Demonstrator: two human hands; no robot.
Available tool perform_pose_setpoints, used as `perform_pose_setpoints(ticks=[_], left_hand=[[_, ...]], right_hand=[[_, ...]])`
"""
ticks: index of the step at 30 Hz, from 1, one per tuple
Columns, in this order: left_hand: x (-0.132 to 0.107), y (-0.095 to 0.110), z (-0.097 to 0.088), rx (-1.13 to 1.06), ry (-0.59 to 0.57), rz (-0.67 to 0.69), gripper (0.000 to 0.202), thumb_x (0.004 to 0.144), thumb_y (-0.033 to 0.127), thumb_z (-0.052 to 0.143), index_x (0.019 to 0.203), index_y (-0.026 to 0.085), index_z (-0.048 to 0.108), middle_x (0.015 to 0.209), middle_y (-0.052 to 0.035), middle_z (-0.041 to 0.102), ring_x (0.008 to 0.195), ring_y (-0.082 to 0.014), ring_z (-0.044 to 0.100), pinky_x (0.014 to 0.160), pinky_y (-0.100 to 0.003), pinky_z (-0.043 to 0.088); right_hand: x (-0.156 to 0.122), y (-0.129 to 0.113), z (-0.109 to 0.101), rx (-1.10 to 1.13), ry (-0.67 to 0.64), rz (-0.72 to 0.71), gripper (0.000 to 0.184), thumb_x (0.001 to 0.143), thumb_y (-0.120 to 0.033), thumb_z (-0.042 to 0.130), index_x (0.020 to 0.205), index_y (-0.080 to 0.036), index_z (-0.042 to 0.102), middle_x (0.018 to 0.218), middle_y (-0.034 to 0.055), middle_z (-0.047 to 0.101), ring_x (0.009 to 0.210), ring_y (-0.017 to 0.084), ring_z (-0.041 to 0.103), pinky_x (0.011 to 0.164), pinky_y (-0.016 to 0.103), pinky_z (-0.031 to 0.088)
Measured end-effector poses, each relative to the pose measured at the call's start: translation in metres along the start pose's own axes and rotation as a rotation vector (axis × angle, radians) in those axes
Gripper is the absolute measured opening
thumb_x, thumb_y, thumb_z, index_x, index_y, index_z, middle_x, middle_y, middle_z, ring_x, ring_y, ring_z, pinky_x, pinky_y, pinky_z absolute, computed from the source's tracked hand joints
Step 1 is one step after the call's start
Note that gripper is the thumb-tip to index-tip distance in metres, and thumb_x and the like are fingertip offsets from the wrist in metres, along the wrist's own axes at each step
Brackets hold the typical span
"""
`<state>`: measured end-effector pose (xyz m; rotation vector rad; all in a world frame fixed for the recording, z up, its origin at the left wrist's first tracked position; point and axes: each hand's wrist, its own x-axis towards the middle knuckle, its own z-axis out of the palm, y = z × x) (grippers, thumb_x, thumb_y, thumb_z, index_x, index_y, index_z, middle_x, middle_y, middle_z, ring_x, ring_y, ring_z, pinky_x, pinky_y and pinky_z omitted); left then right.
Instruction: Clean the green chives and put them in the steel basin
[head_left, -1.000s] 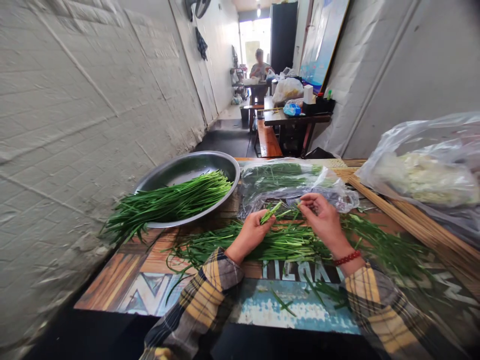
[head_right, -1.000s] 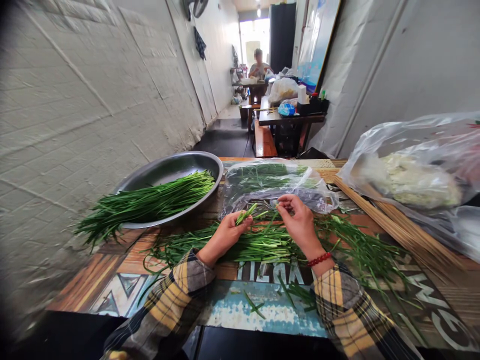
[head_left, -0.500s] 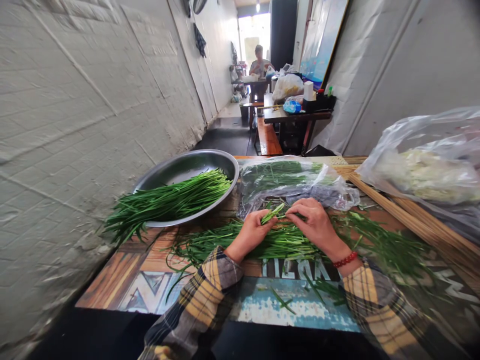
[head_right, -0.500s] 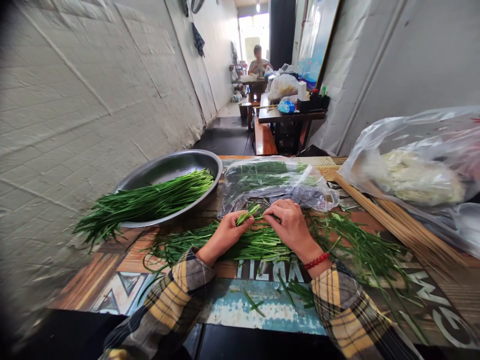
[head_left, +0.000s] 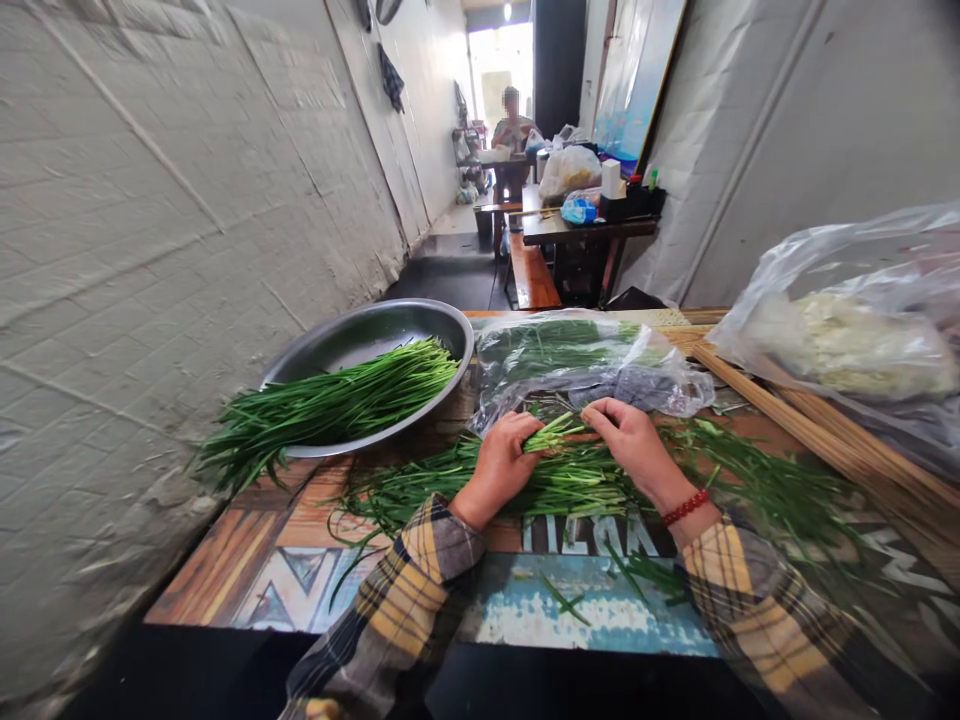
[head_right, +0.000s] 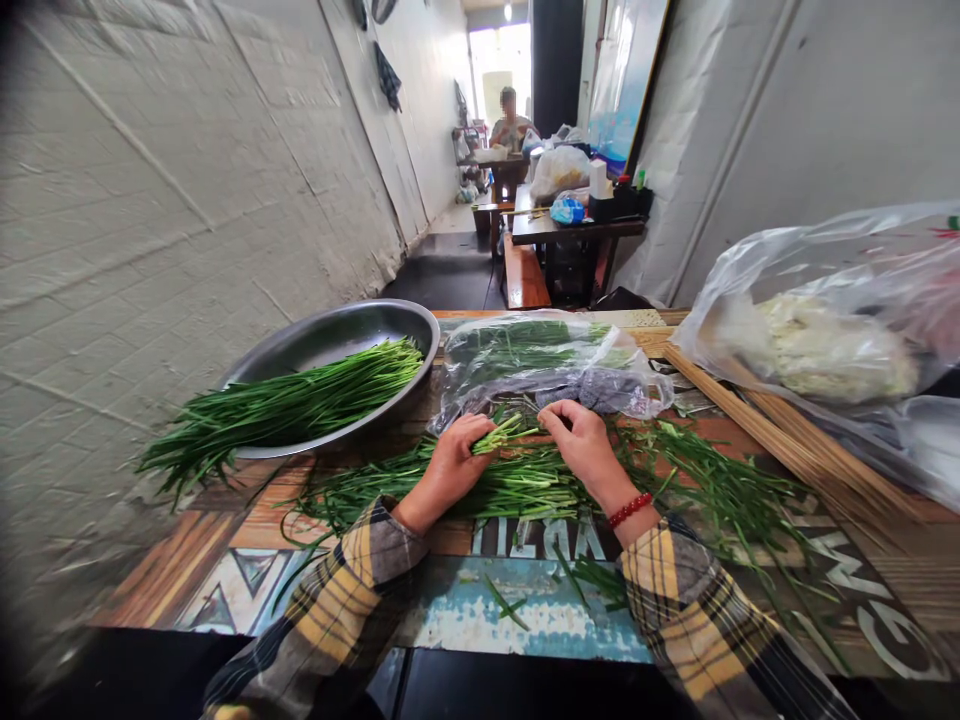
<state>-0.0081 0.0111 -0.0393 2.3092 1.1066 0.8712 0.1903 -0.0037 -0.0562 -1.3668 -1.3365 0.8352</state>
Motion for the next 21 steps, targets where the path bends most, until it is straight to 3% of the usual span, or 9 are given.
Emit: perform_pose_setpoints(ticks=[5,10,13,17,21], left_hand=[[0.0,0.0,-0.001,-0.142,0.039,-0.101,0.02,0.083,0.024,0.055,0.065,0.017,0.052,0.068,0.001,0.054,0.07,-0.0142,0.049,0.067,-0.025,0.036],[0.0,0.001,-0.001,-0.263,0.014,-0.147,0.024,0.086,0.031,0.055,0.067,0.016,0.055,0.064,0.0019,0.054,0.067,-0.013,0.049,0.065,-0.023,0.036],[0.0,0.001,-0.001,-0.273,0.003,-0.144,0.022,0.087,0.032,0.054,0.072,0.015,0.059,0.068,0.0009,0.058,0.069,-0.0133,0.051,0.066,-0.023,0.037],[0.0,0.003,-0.001,-0.286,-0.095,-0.085,0.018,0.088,0.03,0.053,0.086,0.015,0.063,0.079,-0.0007,0.063,0.076,-0.0143,0.055,0.071,-0.023,0.039],[0.0,0.003,-0.001,-0.296,-0.112,-0.126,0.025,0.089,0.034,0.05,0.078,0.014,0.062,0.07,0.0,0.058,0.069,-0.0127,0.051,0.066,-0.023,0.038]], right_hand=[[0.007,0.002,-0.016,-0.255,0.107,-0.255,0.032,0.089,-0.044,0.049,0.072,-0.02,0.062,0.075,0.0043,0.064,0.076,0.02,0.058,0.073,0.034,0.044],[0.002,-0.007,-0.013,-0.331,0.021,-0.456,0.017,0.089,-0.036,0.055,0.089,-0.023,0.065,0.093,0.0051,0.068,0.091,0.022,0.06,0.084,0.038,0.045],[-0.002,-0.014,-0.006,-0.403,-0.013,-0.556,0.014,0.089,-0.031,0.057,0.082,-0.024,0.066,0.086,0.0036,0.069,0.088,0.021,0.061,0.086,0.039,0.043],[-0.004,-0.015,-0.002,-0.43,0.013,-0.624,0.015,0.089,-0.029,0.057,0.08,-0.023,0.067,0.083,0.0034,0.069,0.086,0.02,0.06,0.083,0.038,0.044],[0.002,-0.006,-0.017,-0.569,0.103,-0.584,0.015,0.09,-0.025,0.055,0.091,-0.023,0.07,0.093,0.0054,0.07,0.094,0.023,0.058,0.089,0.041,0.043]])
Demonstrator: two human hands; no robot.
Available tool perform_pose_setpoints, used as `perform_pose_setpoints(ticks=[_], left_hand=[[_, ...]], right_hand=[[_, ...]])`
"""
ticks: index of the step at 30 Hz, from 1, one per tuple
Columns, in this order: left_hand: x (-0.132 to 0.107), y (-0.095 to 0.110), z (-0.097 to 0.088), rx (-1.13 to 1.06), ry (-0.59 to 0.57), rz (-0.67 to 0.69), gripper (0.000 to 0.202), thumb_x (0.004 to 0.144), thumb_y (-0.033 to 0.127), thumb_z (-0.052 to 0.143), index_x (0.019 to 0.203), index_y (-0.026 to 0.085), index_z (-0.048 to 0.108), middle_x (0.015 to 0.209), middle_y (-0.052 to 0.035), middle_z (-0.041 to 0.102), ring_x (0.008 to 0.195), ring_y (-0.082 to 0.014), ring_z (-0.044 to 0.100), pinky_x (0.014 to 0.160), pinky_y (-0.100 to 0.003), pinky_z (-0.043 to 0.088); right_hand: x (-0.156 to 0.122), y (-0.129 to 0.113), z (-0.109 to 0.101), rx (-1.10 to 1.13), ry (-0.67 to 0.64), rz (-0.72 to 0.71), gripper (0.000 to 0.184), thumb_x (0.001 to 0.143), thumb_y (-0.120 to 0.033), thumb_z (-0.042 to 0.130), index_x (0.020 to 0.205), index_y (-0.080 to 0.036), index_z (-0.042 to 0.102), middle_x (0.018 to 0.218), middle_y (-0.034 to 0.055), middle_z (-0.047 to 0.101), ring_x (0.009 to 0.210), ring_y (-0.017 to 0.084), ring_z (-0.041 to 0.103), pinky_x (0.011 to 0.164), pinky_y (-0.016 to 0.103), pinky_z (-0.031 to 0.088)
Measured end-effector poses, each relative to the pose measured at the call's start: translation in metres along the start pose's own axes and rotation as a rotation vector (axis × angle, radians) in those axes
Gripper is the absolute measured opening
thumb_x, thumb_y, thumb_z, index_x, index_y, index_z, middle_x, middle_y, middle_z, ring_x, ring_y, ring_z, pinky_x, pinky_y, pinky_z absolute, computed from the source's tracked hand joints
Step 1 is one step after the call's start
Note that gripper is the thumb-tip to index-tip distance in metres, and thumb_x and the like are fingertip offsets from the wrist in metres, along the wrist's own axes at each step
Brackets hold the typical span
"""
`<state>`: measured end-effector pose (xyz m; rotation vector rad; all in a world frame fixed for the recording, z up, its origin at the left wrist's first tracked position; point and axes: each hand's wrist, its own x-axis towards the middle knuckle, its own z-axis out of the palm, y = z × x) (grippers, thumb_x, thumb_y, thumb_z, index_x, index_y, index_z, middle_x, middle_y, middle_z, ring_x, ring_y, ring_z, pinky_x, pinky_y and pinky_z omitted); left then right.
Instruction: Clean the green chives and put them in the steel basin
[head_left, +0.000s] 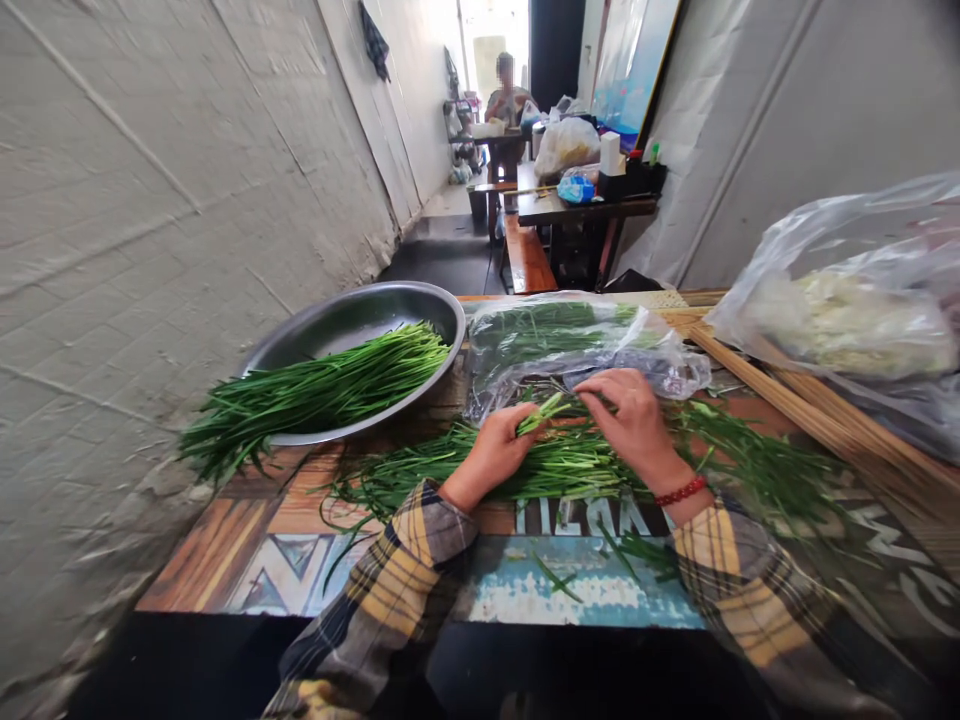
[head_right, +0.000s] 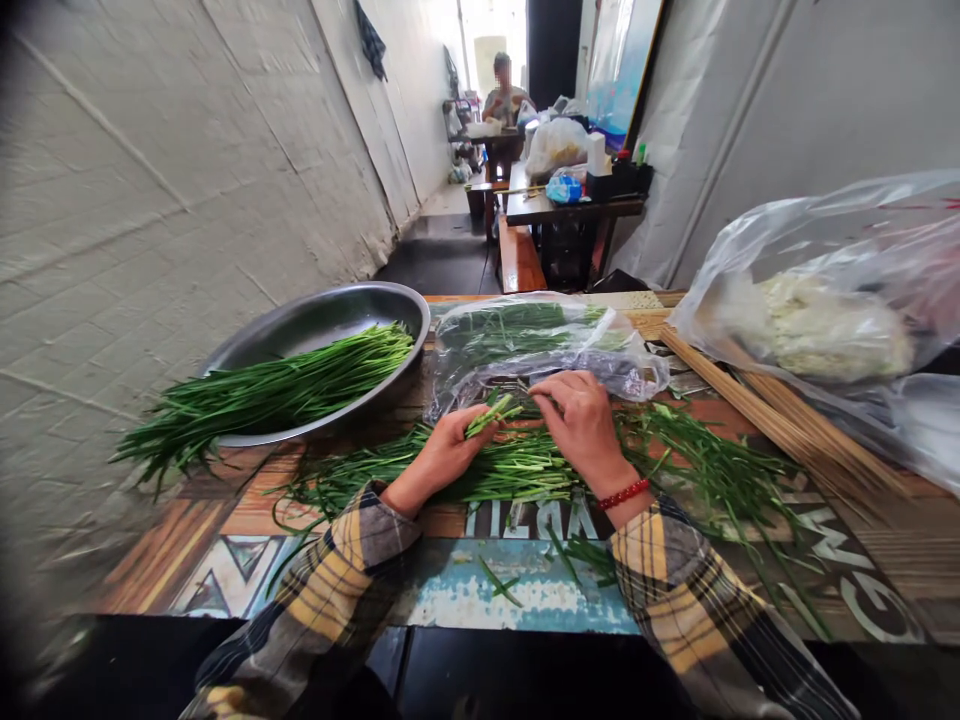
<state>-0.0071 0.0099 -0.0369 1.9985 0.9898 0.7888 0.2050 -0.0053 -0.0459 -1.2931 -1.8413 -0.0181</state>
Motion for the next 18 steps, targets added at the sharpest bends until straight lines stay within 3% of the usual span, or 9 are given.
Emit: perform_pose_setpoints(ticks=[4,7,12,18], left_hand=[[0.001,-0.003,0.001,-0.253,0.08,-0.118,0.028,0.089,0.041,0.049,0.086,0.015,0.059,0.067,0.0009,0.055,0.059,-0.0111,0.05,0.06,-0.023,0.04],[0.001,-0.003,0.001,-0.402,0.114,-0.157,0.025,0.088,0.04,0.052,0.09,0.015,0.055,0.068,0.0012,0.055,0.056,-0.0105,0.051,0.057,-0.023,0.04],[0.001,0.002,-0.002,-0.371,0.184,-0.176,0.022,0.085,0.038,0.058,0.083,0.016,0.056,0.058,0.0056,0.043,0.052,-0.0079,0.038,0.055,-0.022,0.034],[0.0,0.008,-0.003,-0.331,0.172,-0.187,0.028,0.083,0.042,0.059,0.078,0.015,0.059,0.058,0.0046,0.042,0.06,-0.0102,0.038,0.06,-0.023,0.033]], right_hand=[[0.001,0.018,-0.01,-0.127,0.088,0.089,0.024,0.087,-0.026,0.057,0.107,-0.023,0.07,0.114,0.0101,0.064,0.107,0.027,0.055,0.096,0.046,0.041],[0.002,0.018,-0.011,0.025,0.059,0.086,0.022,0.089,-0.026,0.054,0.103,-0.022,0.071,0.107,0.0088,0.066,0.1,0.023,0.06,0.09,0.039,0.046],[0.0,0.012,-0.007,0.172,-0.254,0.073,0.019,0.09,-0.029,0.055,0.084,-0.022,0.072,0.085,0.0037,0.07,0.082,0.019,0.063,0.077,0.032,0.047],[0.002,0.018,-0.024,0.168,-0.553,0.038,0.024,0.088,-0.032,0.057,0.073,-0.021,0.071,0.075,0.0036,0.068,0.074,0.018,0.061,0.07,0.031,0.044]])
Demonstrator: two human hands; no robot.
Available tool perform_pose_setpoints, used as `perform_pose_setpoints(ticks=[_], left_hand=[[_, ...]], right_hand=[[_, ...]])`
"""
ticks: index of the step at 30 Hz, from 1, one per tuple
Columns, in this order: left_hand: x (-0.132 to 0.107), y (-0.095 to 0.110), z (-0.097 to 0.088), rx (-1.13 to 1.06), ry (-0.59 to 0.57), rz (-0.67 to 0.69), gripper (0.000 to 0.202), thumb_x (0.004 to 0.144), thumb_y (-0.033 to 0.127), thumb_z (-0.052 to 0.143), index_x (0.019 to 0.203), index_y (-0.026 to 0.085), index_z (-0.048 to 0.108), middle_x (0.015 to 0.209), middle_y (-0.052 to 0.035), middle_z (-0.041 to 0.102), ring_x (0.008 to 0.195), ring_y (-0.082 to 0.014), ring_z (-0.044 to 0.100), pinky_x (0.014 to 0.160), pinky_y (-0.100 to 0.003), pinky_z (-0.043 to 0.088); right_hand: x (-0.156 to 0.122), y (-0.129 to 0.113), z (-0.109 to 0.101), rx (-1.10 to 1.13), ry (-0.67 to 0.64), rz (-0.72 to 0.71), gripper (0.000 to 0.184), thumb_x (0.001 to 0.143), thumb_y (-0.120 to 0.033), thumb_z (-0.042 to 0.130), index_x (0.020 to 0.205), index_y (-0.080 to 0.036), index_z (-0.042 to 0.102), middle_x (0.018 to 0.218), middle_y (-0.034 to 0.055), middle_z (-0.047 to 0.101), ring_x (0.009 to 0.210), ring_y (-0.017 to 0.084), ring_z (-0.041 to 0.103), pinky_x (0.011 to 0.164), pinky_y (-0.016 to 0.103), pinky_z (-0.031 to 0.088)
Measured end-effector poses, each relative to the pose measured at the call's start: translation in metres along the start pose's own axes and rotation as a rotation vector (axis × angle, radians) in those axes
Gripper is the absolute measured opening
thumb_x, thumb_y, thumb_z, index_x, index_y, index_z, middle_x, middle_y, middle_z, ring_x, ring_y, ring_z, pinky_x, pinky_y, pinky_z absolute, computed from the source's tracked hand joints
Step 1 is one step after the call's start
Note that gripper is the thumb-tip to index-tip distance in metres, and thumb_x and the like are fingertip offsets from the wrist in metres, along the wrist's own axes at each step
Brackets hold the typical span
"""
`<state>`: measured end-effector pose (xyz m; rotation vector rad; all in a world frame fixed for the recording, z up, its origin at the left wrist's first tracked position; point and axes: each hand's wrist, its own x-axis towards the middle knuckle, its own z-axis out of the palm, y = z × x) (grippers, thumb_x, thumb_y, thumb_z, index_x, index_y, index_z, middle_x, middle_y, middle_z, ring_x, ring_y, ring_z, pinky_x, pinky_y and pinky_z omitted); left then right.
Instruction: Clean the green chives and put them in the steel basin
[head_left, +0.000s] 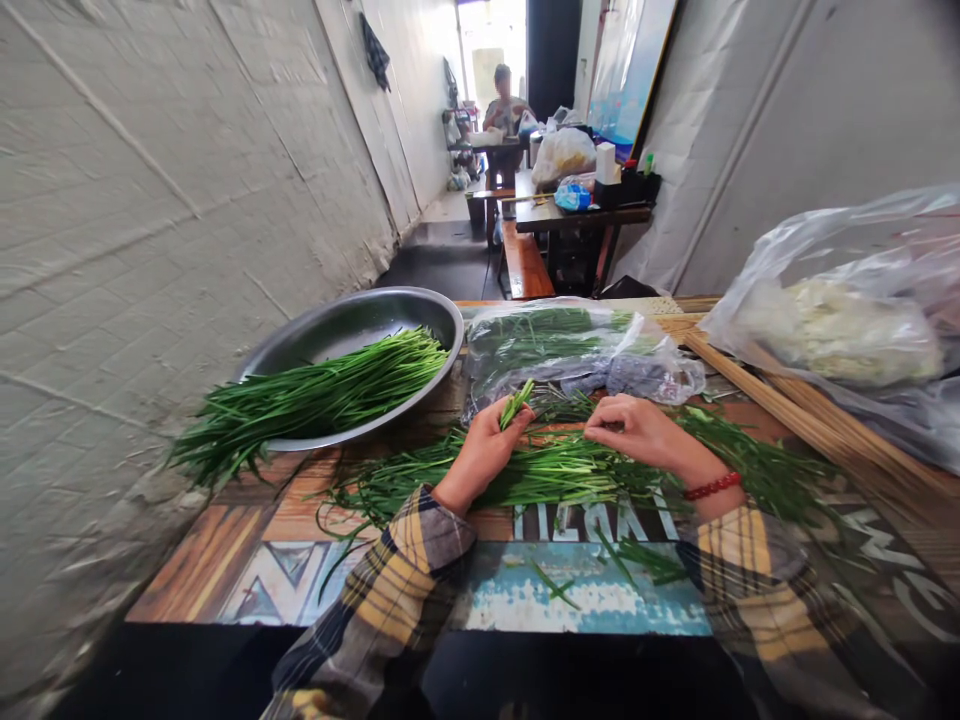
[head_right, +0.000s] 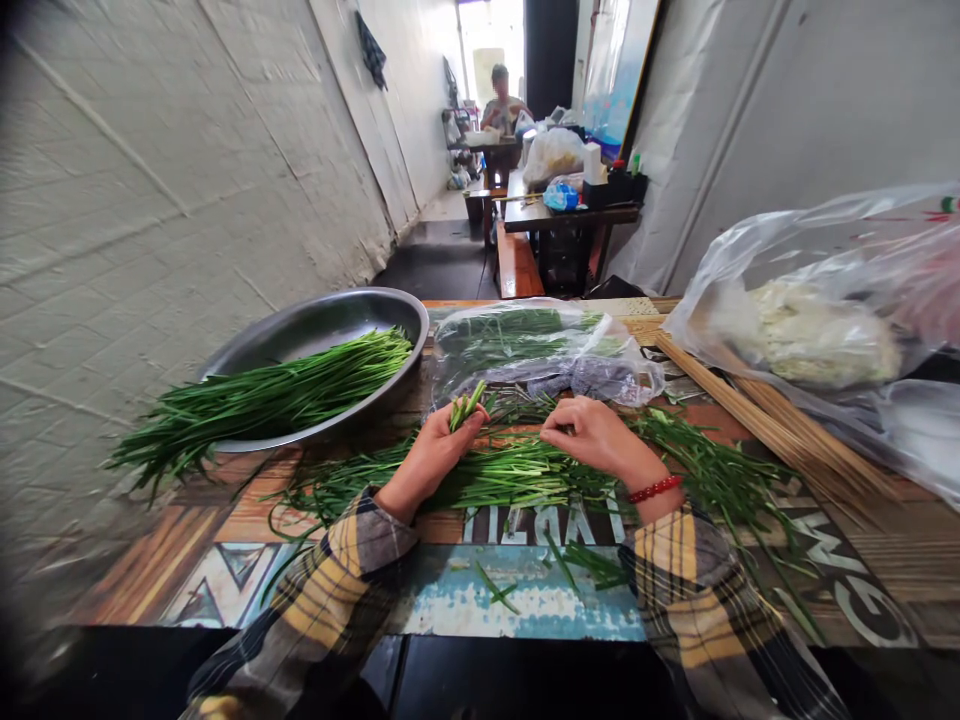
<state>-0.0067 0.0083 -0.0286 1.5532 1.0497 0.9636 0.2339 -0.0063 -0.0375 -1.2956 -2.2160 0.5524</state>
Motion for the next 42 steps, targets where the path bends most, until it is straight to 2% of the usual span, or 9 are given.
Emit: perform_pose_setpoints(ticks=[5,10,14,18,25,29,33,37,42], left_hand=[[0.0,-0.001,0.0,0.02,0.012,0.016,0.029,0.083,0.042,0.058,0.078,0.014,0.059,0.062,0.0031,0.045,0.062,-0.0109,0.038,0.06,-0.023,0.033],[0.0,-0.001,-0.001,0.057,0.02,0.029,0.028,0.084,0.041,0.058,0.078,0.014,0.061,0.069,0.0003,0.054,0.067,-0.0124,0.045,0.064,-0.024,0.036],[0.0,-0.001,-0.001,0.048,0.032,0.023,0.029,0.083,0.042,0.059,0.078,0.014,0.062,0.068,0.0004,0.055,0.067,-0.013,0.046,0.065,-0.024,0.038],[0.0,-0.001,0.0,0.011,0.032,-0.01,0.031,0.081,0.044,0.061,0.078,0.014,0.063,0.064,0.0018,0.052,0.063,-0.0113,0.043,0.063,-0.023,0.036],[-0.002,0.001,0.0,-0.125,0.05,-0.09,0.033,0.079,0.045,0.063,0.083,0.013,0.064,0.058,0.0044,0.048,0.054,-0.008,0.039,0.054,-0.021,0.033],[-0.003,0.004,0.003,-0.038,0.075,-0.019,0.028,0.081,0.04,0.062,0.084,0.013,0.068,0.069,0.0001,0.059,0.062,-0.0105,0.047,0.06,-0.022,0.037],[-0.004,0.003,0.008,0.038,0.02,0.026,0.02,0.074,0.032,0.069,0.083,0.014,0.07,0.075,-0.002,0.065,0.071,-0.0143,0.054,0.068,-0.024,0.041],[-0.004,0.001,0.009,0.094,0.019,0.019,0.015,0.074,0.028,0.068,0.074,0.013,0.068,0.07,-0.0012,0.063,0.069,-0.014,0.053,0.066,-0.024,0.04],[-0.003,-0.001,0.006,0.006,0.045,-0.053,0.024,0.077,0.036,0.064,0.075,0.013,0.064,0.064,0.0015,0.055,0.061,-0.0108,0.045,0.061,-0.023,0.036]], right_hand=[[-0.009,0.005,-0.014,0.012,-0.107,0.049,0.016,0.082,-0.032,0.062,0.076,-0.021,0.072,0.08,0.0036,0.07,0.078,0.019,0.062,0.073,0.031,0.045],[-0.01,0.007,-0.011,-0.079,-0.168,0.073,0.006,0.076,-0.024,0.066,0.076,-0.022,0.071,0.081,0.0033,0.069,0.078,0.019,0.061,0.074,0.031,0.044],[-0.008,0.004,-0.01,0.013,-0.078,0.102,0.01,0.079,-0.023,0.059,0.076,-0.02,0.068,0.082,0.0037,0.067,0.077,0.018,0.06,0.071,0.03,0.045],[-0.003,-0.004,-0.009,0.192,0.063,0.164,0.015,0.084,-0.03,0.055,0.081,-0.019,0.065,0.079,0.0021,0.066,0.072,0.016,0.059,0.065,0.027,0.045],[0.006,-0.016,0.011,0.451,0.326,0.209,0.021,0.081,-0.037,0.06,0.088,-0.019,0.066,0.08,0.003,0.068,0.072,0.016,0.062,0.067,0.029,0.05],[0.01,-0.024,0.025,0.515,0.335,0.186,0.019,0.081,-0.037,0.062,0.09,-0.02,0.065,0.082,0.0035,0.068,0.073,0.016,0.063,0.069,0.03,0.053],[0.013,-0.029,0.032,0.559,0.356,0.176,0.018,0.081,-0.036,0.063,0.091,-0.02,0.063,0.083,0.0037,0.067,0.074,0.015,0.063,0.071,0.03,0.054],[0.013,-0.028,0.034,0.709,0.34,0.188,0.023,0.079,-0.035,0.067,0.095,-0.02,0.062,0.086,0.0039,0.067,0.078,0.015,0.065,0.073,0.03,0.056],[0.014,-0.024,0.035,0.77,0.345,0.197,0.029,0.076,-0.038,0.07,0.097,-0.019,0.062,0.086,0.0042,0.068,0.081,0.016,0.065,0.076,0.032,0.057]])
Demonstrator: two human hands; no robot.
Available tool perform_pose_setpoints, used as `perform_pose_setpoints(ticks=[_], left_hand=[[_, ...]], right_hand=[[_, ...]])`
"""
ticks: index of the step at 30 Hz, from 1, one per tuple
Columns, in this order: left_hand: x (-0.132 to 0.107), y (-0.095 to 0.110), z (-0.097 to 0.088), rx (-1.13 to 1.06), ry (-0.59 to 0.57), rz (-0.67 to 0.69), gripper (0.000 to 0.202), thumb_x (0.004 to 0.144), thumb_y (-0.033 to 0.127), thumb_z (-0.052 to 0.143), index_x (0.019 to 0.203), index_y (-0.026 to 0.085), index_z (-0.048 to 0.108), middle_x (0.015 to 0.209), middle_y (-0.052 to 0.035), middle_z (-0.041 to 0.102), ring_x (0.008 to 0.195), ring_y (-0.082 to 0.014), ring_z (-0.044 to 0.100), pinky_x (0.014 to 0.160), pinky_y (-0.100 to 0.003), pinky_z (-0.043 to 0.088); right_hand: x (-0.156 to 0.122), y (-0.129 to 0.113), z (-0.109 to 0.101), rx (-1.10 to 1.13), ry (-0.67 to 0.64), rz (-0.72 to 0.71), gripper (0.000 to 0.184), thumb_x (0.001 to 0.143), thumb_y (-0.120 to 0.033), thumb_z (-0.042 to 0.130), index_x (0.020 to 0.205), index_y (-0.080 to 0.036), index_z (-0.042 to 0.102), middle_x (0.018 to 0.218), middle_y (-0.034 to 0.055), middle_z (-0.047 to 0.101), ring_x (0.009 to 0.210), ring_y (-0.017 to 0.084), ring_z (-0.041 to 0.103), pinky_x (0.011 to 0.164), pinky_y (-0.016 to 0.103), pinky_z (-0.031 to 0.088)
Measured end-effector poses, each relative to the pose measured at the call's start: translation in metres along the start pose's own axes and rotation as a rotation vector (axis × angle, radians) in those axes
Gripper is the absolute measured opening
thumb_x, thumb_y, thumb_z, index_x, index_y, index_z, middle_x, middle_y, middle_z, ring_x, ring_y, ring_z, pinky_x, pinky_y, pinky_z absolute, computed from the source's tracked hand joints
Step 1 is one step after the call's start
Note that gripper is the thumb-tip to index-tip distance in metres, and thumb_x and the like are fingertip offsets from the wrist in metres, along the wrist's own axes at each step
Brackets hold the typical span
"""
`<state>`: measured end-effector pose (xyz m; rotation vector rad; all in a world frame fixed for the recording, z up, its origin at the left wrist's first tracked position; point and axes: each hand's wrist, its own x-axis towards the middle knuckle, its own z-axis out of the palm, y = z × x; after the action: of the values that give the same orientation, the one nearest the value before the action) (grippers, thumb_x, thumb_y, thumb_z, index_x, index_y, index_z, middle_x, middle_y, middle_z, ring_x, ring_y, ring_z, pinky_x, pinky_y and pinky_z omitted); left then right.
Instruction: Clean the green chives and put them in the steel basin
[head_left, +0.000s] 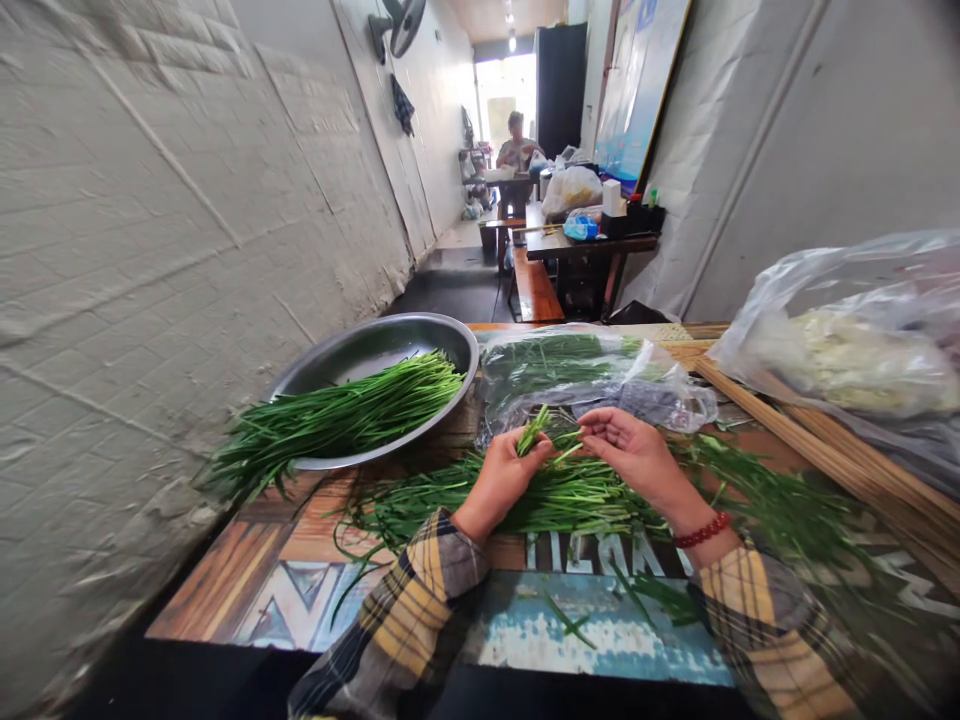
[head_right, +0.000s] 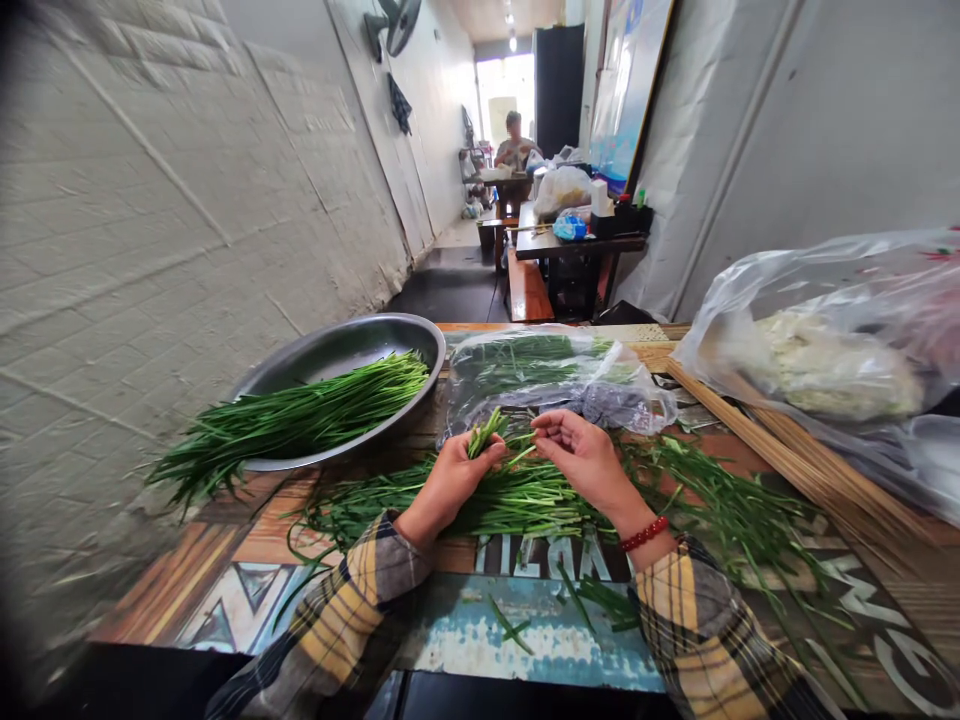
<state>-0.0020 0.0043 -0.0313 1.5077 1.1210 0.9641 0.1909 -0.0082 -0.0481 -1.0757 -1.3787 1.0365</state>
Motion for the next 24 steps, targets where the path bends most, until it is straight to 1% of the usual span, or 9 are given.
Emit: perform_pose_setpoints(ticks=[6,11,14,18,21,24], left_hand=[[0.0,0.0,-0.001,-0.066,-0.017,-0.042,0.029,0.075,0.042,0.065,0.076,0.013,0.062,0.064,0.0024,0.053,0.06,-0.0098,0.042,0.059,-0.023,0.034],[0.001,-0.003,-0.001,-0.019,-0.025,-0.012,0.028,0.077,0.041,0.064,0.077,0.013,0.062,0.065,0.002,0.054,0.061,-0.0104,0.043,0.06,-0.023,0.034],[0.001,-0.005,-0.001,-0.002,-0.026,0.009,0.028,0.078,0.041,0.064,0.077,0.014,0.063,0.067,0.001,0.056,0.063,-0.0116,0.046,0.061,-0.023,0.035],[0.001,-0.005,-0.002,0.087,-0.033,0.092,0.025,0.08,0.039,0.064,0.075,0.014,0.064,0.073,-0.0014,0.056,0.072,-0.0141,0.049,0.068,-0.025,0.038],[0.001,-0.005,-0.002,0.152,-0.074,0.177,0.023,0.082,0.037,0.062,0.074,0.015,0.066,0.077,-0.0021,0.056,0.078,-0.0152,0.05,0.073,-0.026,0.039],[0.001,-0.004,-0.002,0.163,-0.126,0.214,0.026,0.083,0.036,0.061,0.067,0.015,0.062,0.073,-0.0007,0.052,0.075,-0.0141,0.048,0.071,-0.026,0.037]], right_hand=[[-0.001,-0.001,0.002,-0.042,0.003,-0.005,0.03,0.077,-0.043,0.069,0.095,-0.019,0.063,0.085,0.0046,0.069,0.08,0.017,0.066,0.075,0.032,0.056],[-0.002,-0.003,0.008,-0.053,0.006,0.02,0.03,0.076,-0.04,0.069,0.096,-0.019,0.064,0.083,0.0039,0.068,0.075,0.016,0.064,0.071,0.03,0.054],[-0.003,-0.005,0.011,-0.069,0.015,0.001,0.029,0.076,-0.04,0.068,0.095,-0.019,0.065,0.082,0.0036,0.068,0.073,0.016,0.064,0.068,0.029,0.053],[-0.005,-0.007,0.014,-0.114,0.039,-0.03,0.025,0.079,-0.043,0.064,0.088,-0.02,0.067,0.077,0.0033,0.069,0.07,0.017,0.064,0.066,0.03,0.052],[-0.006,-0.008,0.016,-0.16,0.068,-0.049,0.024,0.08,-0.042,0.063,0.086,-0.02,0.068,0.078,0.0043,0.071,0.07,0.018,0.064,0.066,0.031,0.052],[-0.008,-0.011,0.018,-0.286,0.115,-0.122,0.021,0.082,-0.04,0.06,0.083,-0.021,0.07,0.079,0.0046,0.071,0.07,0.018,0.063,0.067,0.031,0.05]])
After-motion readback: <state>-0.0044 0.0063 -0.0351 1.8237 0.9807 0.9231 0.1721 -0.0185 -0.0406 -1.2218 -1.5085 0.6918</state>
